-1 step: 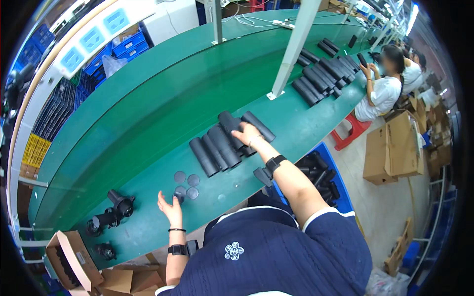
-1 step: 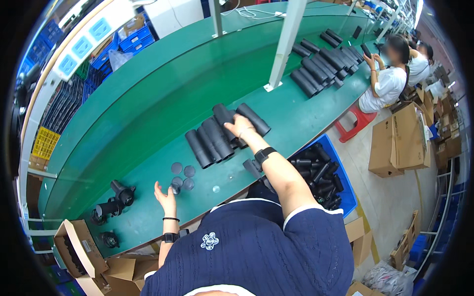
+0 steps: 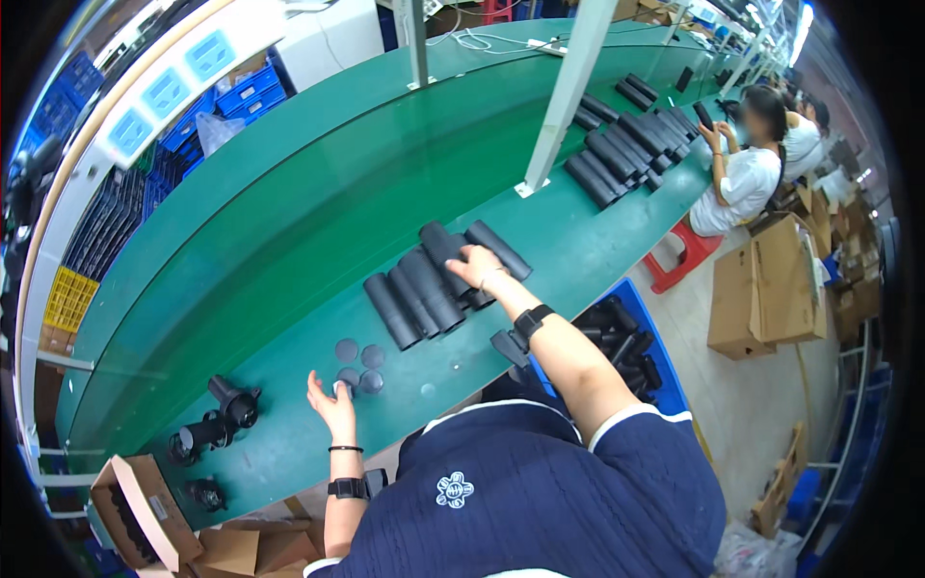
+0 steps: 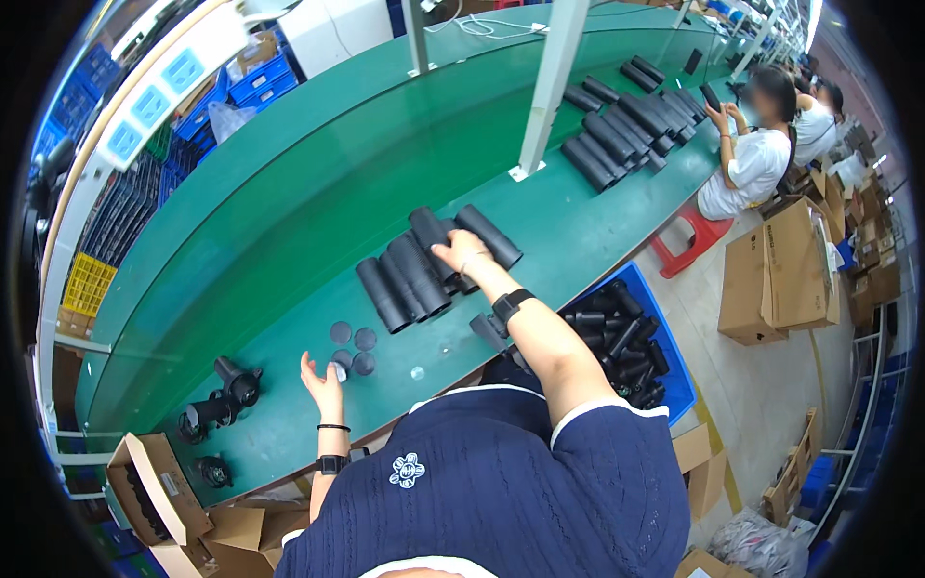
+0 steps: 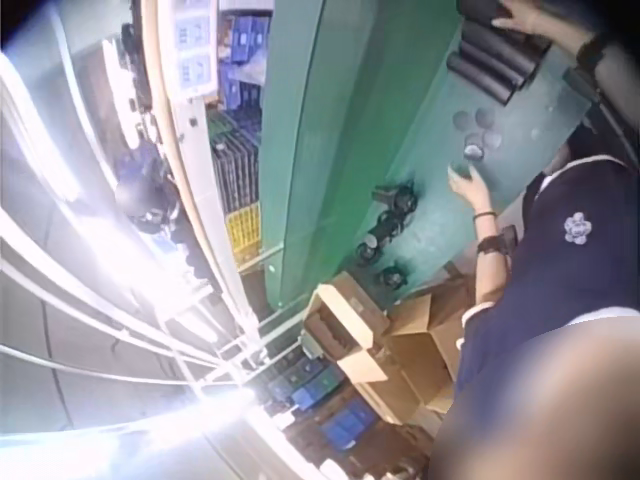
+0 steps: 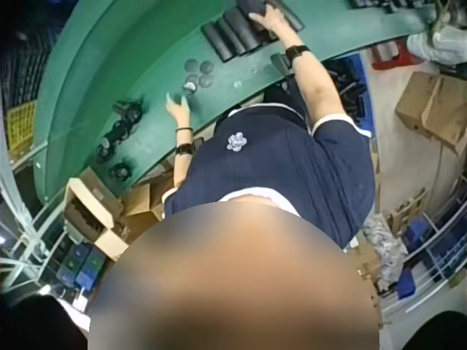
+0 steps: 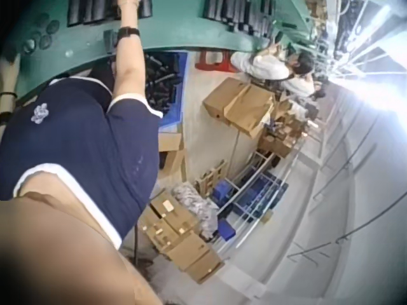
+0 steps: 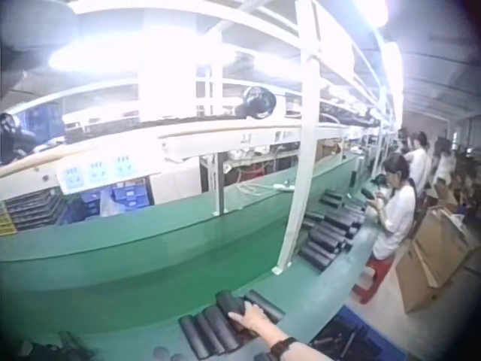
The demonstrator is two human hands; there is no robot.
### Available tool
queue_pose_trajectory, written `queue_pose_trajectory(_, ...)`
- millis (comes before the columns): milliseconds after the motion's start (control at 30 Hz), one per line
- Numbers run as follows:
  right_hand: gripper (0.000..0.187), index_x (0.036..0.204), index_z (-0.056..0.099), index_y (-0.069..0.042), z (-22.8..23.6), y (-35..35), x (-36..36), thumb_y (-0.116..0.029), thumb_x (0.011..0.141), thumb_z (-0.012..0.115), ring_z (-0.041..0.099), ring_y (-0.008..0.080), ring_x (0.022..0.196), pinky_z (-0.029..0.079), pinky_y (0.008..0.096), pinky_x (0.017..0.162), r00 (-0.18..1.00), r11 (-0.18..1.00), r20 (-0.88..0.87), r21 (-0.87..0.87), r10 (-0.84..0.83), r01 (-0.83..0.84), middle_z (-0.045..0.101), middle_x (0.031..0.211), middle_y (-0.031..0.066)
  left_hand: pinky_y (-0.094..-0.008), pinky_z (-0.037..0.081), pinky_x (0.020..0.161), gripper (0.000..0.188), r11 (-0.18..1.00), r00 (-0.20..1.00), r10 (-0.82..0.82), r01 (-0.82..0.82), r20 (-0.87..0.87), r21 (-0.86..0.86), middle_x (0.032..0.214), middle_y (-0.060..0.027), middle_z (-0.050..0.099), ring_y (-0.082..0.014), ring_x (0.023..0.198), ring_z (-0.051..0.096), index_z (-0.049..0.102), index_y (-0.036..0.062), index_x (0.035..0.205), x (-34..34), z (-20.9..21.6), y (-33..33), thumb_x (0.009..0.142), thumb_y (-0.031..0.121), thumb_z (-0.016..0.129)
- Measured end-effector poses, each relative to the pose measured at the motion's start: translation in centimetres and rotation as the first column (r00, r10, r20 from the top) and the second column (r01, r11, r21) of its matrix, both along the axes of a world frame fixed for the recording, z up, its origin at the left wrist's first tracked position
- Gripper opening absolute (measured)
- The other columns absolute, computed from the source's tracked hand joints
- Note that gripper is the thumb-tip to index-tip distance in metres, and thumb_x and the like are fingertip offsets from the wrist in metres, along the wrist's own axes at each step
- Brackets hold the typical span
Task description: Assembling electronic lens components and packing them into boxes for shipping.
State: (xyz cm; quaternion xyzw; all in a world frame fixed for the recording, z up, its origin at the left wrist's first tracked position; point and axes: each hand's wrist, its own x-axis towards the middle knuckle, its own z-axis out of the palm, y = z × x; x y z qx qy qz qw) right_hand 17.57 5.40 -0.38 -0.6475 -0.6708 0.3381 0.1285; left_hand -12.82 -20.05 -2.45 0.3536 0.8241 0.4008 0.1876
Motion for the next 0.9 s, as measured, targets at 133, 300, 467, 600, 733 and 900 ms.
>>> queue_pose_trajectory(133, 0.058, 0.121, 0.055, 0.001, -1.0, 0.5, 2.7, -0.04, 0.082, 0.063, 0.061, 0.0324, 0.104, 0.047, 0.0395, 0.092, 0.963, 0.992, -0.247, 0.095, 0.105, -0.083, 0.063, 0.109, 0.0223, -0.0306, 0.043, 0.089, 0.062, 0.987, 0.954, -0.126, 0.094, 0.273, 0.127, 0.126, -0.0122, 0.044, -0.0199, 0.112, 0.047, 0.038, 0.0078, 0.138, 4.2, 0.6, 5.7, 0.082, 0.004, 0.064)
queue_pose_trajectory(300, 0.063, 0.134, 0.04, -0.004, 4.0, -4.8, 6.1, -0.028, 0.083, 0.068, 0.056, 0.0245, 0.103, 0.047, 0.0371, 0.088, 0.676, 0.918, -0.63, 0.181, 0.383, -0.352, 0.054, 0.115, 0.0149, -0.0319, 0.042, 0.095, 0.073, 0.84, 0.626, -0.533, 0.31, 0.569, 0.445, 0.123, -0.0091, 0.049, -0.019, 0.11, 0.051, 0.024, 0.011, 0.146, 13.5, 6.9, 12.2, 0.086, 0.005, 0.064)
queue_pose_trajectory(467, 0.057, 0.127, 0.048, -0.005, 5.7, -8.1, 6.9, -0.031, 0.081, 0.071, 0.058, 0.0213, 0.1, 0.05, 0.0351, 0.083, 0.594, 0.841, -0.644, 0.148, 0.482, -0.521, 0.056, 0.108, 0.0093, -0.0325, 0.039, 0.098, 0.064, 0.805, 0.527, -0.592, 0.406, 0.61, 0.431, 0.122, -0.0071, 0.05, -0.0177, 0.114, 0.048, 0.026, 0.0057, 0.139, 17.3, 9.7, 12.6, 0.087, 0.007, 0.063)
queue_pose_trajectory(600, 0.029, 0.111, 0.063, -0.005, 5.0, -7.5, 5.9, -0.023, 0.088, 0.065, 0.059, 0.0173, 0.099, 0.05, 0.0315, 0.082, 0.519, 0.785, -0.695, 0.106, 0.498, -0.611, 0.061, 0.105, 0.0063, -0.0327, 0.04, 0.099, 0.058, 0.777, 0.456, -0.604, 0.522, 0.654, 0.353, 0.119, -0.0065, 0.051, -0.018, 0.113, 0.05, 0.035, 0.0054, 0.13, 14.3, 10.9, 8.4, 0.083, 0.008, 0.068)
queue_pose_trajectory(733, 0.026, 0.114, 0.062, -0.006, 6.1, -7.3, 1.8, -0.022, 0.094, 0.057, 0.061, 0.012, 0.09, 0.05, 0.0265, 0.077, 0.533, 0.729, -0.824, -0.245, 0.19, -0.639, 0.064, 0.097, 0.0026, -0.0346, 0.043, 0.097, 0.069, 0.887, 0.641, -0.46, 0.363, 0.614, 0.285, 0.118, -0.0073, 0.053, -0.0187, 0.111, 0.052, 0.043, 0.0037, 0.129, 11.4, 9.6, 5.9, 0.071, 0.006, 0.08)
queue_pose_trajectory(900, 0.035, 0.128, 0.056, -0.009, 6.0, -7.3, -3.2, -0.024, 0.096, 0.052, 0.058, 0.0075, 0.076, 0.049, 0.0231, 0.065, 0.537, 0.699, -0.833, -0.307, 0.13, -0.646, 0.063, 0.088, 0.0006, -0.0336, 0.041, 0.1, 0.073, 0.792, 0.632, -0.608, 0.521, 0.48, 0.318, 0.121, -0.0066, 0.055, -0.0172, 0.116, 0.051, 0.047, 0.0032, 0.129, 9.0, 5.5, 5.8, 0.066, 0.008, 0.083)
